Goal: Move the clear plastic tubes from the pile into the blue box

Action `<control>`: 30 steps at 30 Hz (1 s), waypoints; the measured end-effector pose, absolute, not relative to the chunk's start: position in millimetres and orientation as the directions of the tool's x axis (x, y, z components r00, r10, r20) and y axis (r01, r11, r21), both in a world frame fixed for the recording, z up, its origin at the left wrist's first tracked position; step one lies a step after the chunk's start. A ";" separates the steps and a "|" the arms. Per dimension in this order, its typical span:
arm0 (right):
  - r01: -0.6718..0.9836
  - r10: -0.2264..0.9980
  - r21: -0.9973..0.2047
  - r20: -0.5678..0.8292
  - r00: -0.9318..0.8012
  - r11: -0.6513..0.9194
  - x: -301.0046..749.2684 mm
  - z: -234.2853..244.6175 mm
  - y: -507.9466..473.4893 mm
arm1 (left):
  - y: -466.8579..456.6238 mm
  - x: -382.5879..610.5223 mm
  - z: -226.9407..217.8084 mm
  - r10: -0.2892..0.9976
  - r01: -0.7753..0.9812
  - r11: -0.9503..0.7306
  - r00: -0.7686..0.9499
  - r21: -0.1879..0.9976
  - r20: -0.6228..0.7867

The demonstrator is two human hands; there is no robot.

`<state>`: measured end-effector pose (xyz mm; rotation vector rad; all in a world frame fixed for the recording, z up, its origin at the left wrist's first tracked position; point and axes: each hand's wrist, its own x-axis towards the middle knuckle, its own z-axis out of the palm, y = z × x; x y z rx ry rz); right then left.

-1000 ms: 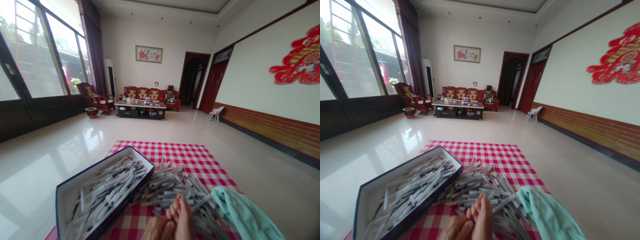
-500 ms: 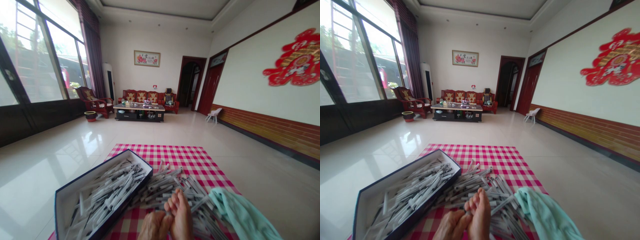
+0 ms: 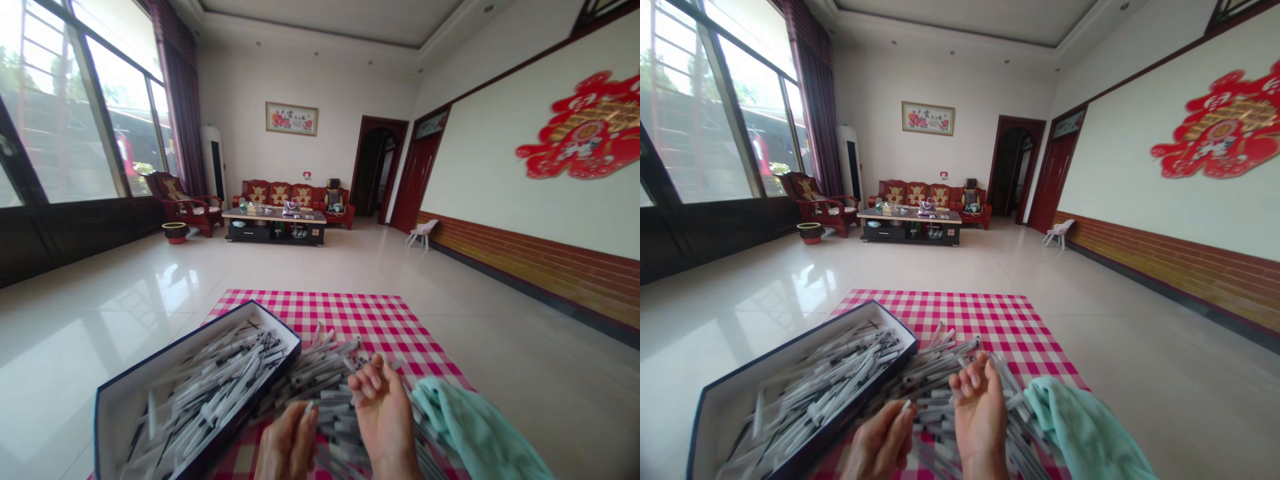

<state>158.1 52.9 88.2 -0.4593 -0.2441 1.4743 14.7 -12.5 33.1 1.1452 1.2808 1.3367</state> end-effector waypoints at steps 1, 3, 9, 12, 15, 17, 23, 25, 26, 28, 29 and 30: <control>-0.904 0.991 -0.428 -0.118 0.062 0.006 154.1 85.4 48.6 | -8.5 16.9 36.5 0.993 -0.047 -0.035 -0.113 0.998 0.030; -0.904 0.993 -0.425 -0.120 0.014 -0.039 149.2 75.2 42.4 | -3.4 20.0 38.8 0.998 -0.143 -0.017 -0.060 0.990 0.009; -0.853 0.982 -0.504 -0.185 -0.046 -0.135 146.5 42.0 36.7 | -5.5 18.9 30.3 0.994 -0.277 0.095 -0.018 0.956 -0.105; -0.831 0.976 -0.526 -0.203 -0.084 -0.181 142.0 32.2 33.9 | -6.7 19.4 32.2 0.986 -0.307 0.168 0.030 0.937 -0.166; -0.815 0.971 -0.538 -0.208 -0.118 -0.214 137.5 27.7 30.9 | -6.4 22.6 31.7 0.959 -0.429 0.283 0.136 0.858 -0.249; -0.805 0.970 -0.550 -0.208 -0.129 -0.225 135.6 27.4 29.0 | -6.2 25.1 27.2 0.929 -0.527 0.371 0.208 0.764 -0.307; -0.773 0.959 -0.572 -0.226 -0.172 -0.274 131.6 28.2 22.6 | -5.3 26.6 11.0 0.869 -0.648 0.493 0.331 0.581 -0.368; -0.767 0.956 -0.575 -0.226 -0.186 -0.285 130.3 26.3 20.6 | -4.7 25.7 9.4 0.851 -0.636 0.524 0.359 0.567 -0.384; -0.765 0.956 -0.577 -0.224 -0.189 -0.286 129.7 24.8 19.8 | -4.4 25.5 9.2 0.844 -0.630 0.536 0.371 0.562 -0.389; -0.757 0.957 -0.589 -0.223 -0.185 -0.283 128.9 21.3 19.2 | -4.5 26.1 8.5 0.839 -0.628 0.543 0.382 0.558 -0.387; -0.748 0.957 -0.599 -0.225 -0.183 -0.285 128.7 19.3 19.5 | -4.9 26.9 7.8 0.842 -0.630 0.538 0.381 0.560 -0.381; -0.739 0.956 -0.608 -0.225 -0.187 -0.288 128.6 17.1 20.1 | -5.5 27.9 6.7 0.850 -0.631 0.527 0.375 0.570 -0.371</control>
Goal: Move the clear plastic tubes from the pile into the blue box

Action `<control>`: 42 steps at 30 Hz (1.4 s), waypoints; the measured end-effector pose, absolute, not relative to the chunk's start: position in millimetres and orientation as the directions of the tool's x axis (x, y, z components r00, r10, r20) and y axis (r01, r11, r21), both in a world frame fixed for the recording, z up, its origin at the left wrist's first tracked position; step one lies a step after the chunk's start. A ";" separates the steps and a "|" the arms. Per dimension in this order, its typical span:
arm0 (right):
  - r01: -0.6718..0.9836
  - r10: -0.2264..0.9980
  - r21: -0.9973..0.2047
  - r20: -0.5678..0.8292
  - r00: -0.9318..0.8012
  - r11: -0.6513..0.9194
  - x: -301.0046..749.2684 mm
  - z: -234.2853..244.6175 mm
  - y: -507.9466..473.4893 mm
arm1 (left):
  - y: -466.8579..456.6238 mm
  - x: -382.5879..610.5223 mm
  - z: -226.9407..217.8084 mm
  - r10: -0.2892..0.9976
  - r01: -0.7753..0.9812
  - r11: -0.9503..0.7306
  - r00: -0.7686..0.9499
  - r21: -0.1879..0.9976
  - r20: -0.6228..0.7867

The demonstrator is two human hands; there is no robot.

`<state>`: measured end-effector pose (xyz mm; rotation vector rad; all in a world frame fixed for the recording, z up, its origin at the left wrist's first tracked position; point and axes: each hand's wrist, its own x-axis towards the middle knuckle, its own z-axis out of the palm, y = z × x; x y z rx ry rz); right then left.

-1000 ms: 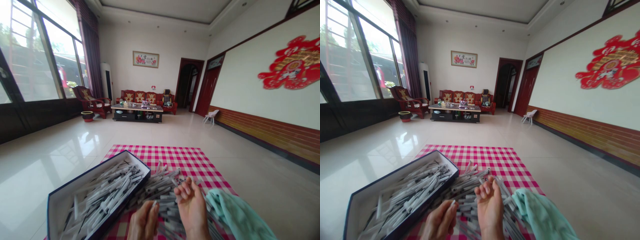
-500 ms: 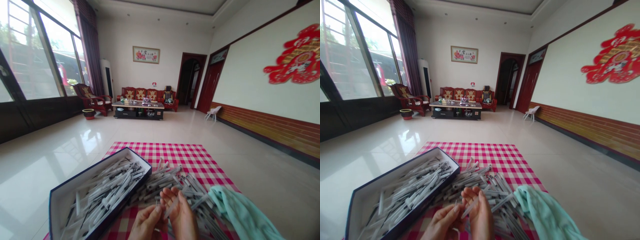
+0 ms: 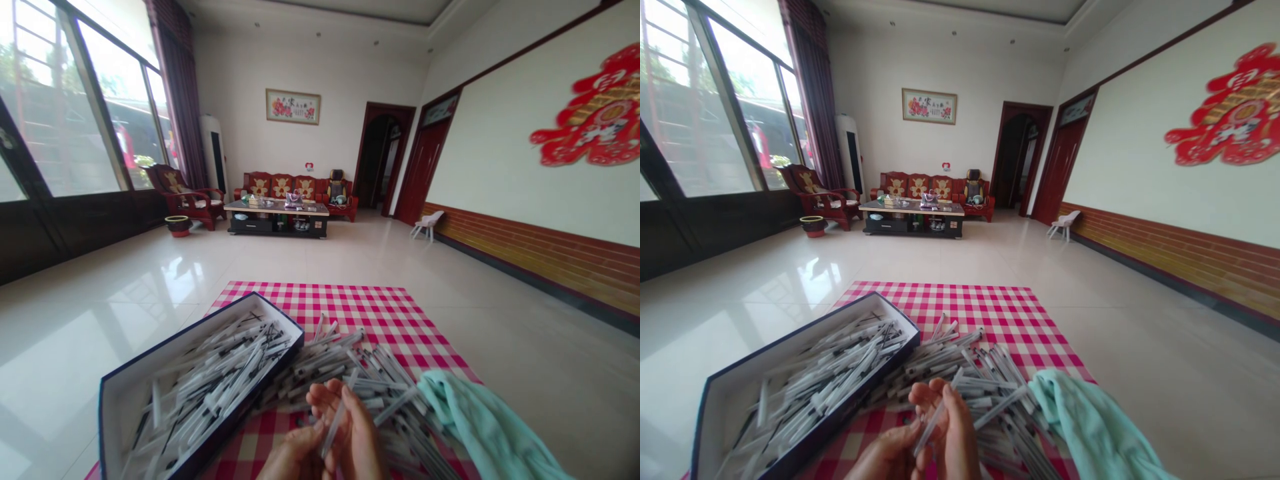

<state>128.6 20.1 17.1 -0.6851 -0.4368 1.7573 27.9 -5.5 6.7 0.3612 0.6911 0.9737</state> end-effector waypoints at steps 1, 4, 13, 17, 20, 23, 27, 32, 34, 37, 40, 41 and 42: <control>-0.732 0.955 -0.615 -0.220 -0.197 -0.293 128.5 14.8 21.0 | -6.4 28.7 5.5 0.859 -0.625 0.512 0.364 0.590 -0.360; -0.726 0.946 -0.609 -0.159 -0.282 -0.319 128.3 7.9 25.1 | -8.9 26.9 4.2 0.892 -0.512 0.449 0.309 0.732 -0.330; -0.790 0.984 -0.587 -0.102 -0.143 -0.175 142.2 -6.3 38.4 | 0.1 -68.6 45.2 0.907 0.829 0.125 -0.319 0.545 0.277; -0.776 0.993 -0.627 -0.119 0.001 -0.074 148.5 -6.7 39.1 | 7.0 -115.6 47.5 0.908 0.894 0.356 -0.400 0.271 0.126; -0.742 0.988 -0.670 -0.130 0.079 -0.029 147.6 -5.5 38.9 | 8.3 -126.2 47.7 0.901 0.885 0.416 -0.433 0.210 0.039; -0.711 0.986 -0.703 -0.118 0.113 -0.003 145.5 -3.3 38.8 | 7.6 -115.1 48.2 0.887 0.902 0.361 -0.410 0.236 0.212; -0.692 0.986 -0.722 -0.099 0.135 0.022 146.5 0.5 39.0 | 2.1 -76.5 43.8 0.861 0.951 0.036 -0.186 0.308 0.473; -0.662 0.988 -0.747 -0.058 0.144 0.053 152.8 4.6 41.4 | -8.6 -19.1 23.3 0.940 0.891 -0.267 0.156 0.369 0.302; -0.647 0.987 -0.761 -0.073 0.141 0.036 156.6 6.0 43.0 | -10.7 -3.2 11.8 0.948 0.884 -0.286 0.204 0.370 0.246; -0.601 0.988 -0.799 -0.086 0.128 0.008 164.9 7.9 44.4 | -11.0 8.5 -0.1 0.964 0.896 -0.260 0.215 0.361 0.158; -0.521 0.990 -0.854 -0.068 0.123 0.007 176.7 7.5 42.5 | -9.9 9.7 -0.2 0.971 0.914 -0.239 0.225 0.329 0.079; -0.491 0.991 -0.871 -0.055 0.120 0.011 181.0 6.5 41.1 | -9.4 9.2 1.5 0.971 0.918 -0.237 0.231 0.318 0.057; -0.458 0.993 -0.889 -0.042 0.113 0.015 185.2 5.1 39.5 | -8.7 8.5 3.3 0.971 0.922 -0.237 0.238 0.307 0.037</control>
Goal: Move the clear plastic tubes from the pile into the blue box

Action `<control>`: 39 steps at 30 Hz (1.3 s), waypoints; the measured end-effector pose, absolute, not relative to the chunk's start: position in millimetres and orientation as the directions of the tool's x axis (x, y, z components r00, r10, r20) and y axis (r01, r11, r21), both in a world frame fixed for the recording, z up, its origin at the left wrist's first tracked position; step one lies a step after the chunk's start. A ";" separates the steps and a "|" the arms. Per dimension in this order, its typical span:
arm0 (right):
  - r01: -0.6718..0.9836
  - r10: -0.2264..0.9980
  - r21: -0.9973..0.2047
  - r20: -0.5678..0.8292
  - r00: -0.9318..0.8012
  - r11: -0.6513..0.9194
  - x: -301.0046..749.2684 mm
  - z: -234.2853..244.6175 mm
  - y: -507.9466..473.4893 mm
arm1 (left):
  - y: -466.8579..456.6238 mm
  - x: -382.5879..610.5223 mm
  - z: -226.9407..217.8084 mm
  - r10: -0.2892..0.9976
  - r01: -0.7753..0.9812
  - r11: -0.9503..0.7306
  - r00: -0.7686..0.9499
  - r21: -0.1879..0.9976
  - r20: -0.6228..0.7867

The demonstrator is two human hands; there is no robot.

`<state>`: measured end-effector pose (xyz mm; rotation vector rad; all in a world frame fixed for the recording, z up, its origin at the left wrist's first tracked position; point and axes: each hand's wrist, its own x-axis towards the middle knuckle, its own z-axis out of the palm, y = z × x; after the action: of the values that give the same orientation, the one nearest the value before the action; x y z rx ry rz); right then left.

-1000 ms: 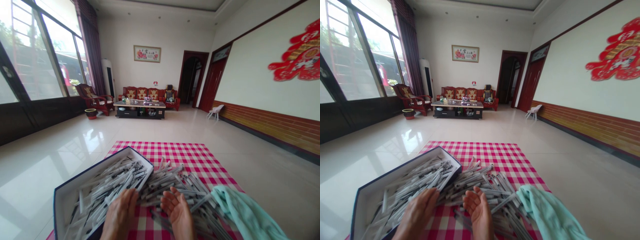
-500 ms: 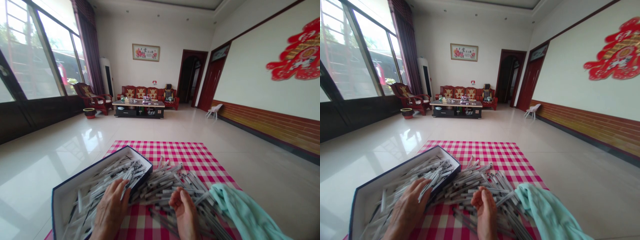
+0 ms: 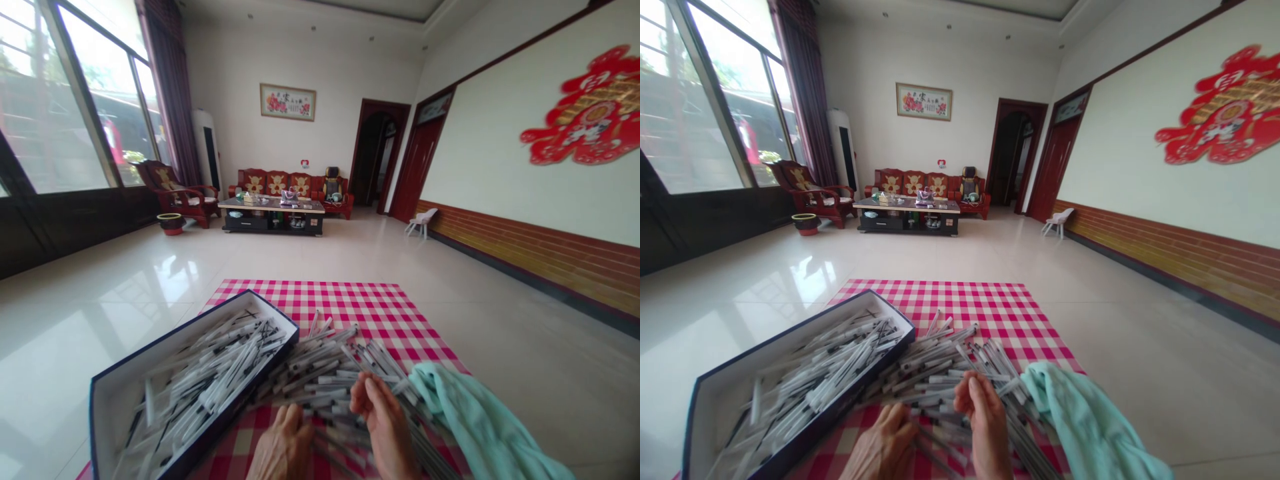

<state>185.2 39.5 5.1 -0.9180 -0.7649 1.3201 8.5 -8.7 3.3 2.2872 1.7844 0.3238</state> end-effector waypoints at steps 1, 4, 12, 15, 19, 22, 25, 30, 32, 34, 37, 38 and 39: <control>-0.421 0.995 -0.907 -0.026 0.098 0.018 189.1 3.4 37.7 | -8.0 7.9 4.6 0.971 0.926 -0.235 0.240 0.295 0.019; -0.266 1.000 -0.964 -0.003 0.021 0.002 196.3 -0.3 32.2 | -5.6 6.4 2.2 0.966 0.933 -0.249 0.258 0.260 0.001; 0.249 0.891 -0.904 0.235 -0.387 0.347 181.2 27.0 18.0 | -7.7 -9.0 -0.1 0.898 0.841 -0.412 0.309 0.351 0.315; 0.349 0.867 -0.859 0.191 -0.459 0.374 175.4 40.1 15.3 | -6.7 -14.6 13.5 0.903 0.753 -0.404 0.236 0.519 0.360; 0.322 0.857 -0.882 0.155 -0.491 0.343 169.0 49.7 15.6 | -1.1 -14.0 26.0 0.982 0.410 -0.186 0.090 0.893 0.164; 0.208 0.890 -0.937 0.174 -0.422 0.281 158.7 46.4 14.7 | 3.3 -8.4 29.8 0.998 0.011 -0.048 0.049 0.999 0.047; 0.086 0.939 -0.984 0.119 -0.323 0.155 145.0 35.1 11.8 | 5.5 -2.2 30.3 0.997 -0.143 -0.047 0.051 0.989 0.055; -0.048 0.956 -0.997 0.065 -0.285 0.054 134.0 15.5 11.0 | 4.9 -0.2 23.6 0.998 -0.122 -0.069 -0.024 0.990 0.066; -0.088 0.952 -0.995 0.079 -0.296 0.055 136.4 10.4 13.1 | 4.1 -2.1 19.4 0.995 -0.117 -0.053 -0.090 0.992 0.043; -0.102 0.940 -0.994 0.058 -0.336 0.025 141.3 6.4 15.5 | 3.1 -4.3 15.5 0.991 -0.112 -0.037 -0.130 0.993 0.022; -0.102 0.916 -0.993 -0.019 -0.401 -0.065 149.0 0.9 17.6 | 2.3 -7.8 11.4 0.992 -0.072 -0.038 -0.124 0.997 0.028; -0.105 0.906 -0.989 -0.052 -0.420 -0.106 150.7 -1.3 17.7 | 2.2 -9.1 10.4 0.993 -0.055 -0.041 -0.114 0.998 0.035; -0.114 0.895 -0.982 -0.085 -0.438 -0.149 151.9 -3.9 17.6 | 2.2 -10.4 9.6 0.994 -0.037 -0.046 -0.102 0.998 0.042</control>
<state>151.9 17.6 -3.9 -0.9405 -1.3519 1.6904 -10.4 2.2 9.6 1.1628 1.2327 1.3346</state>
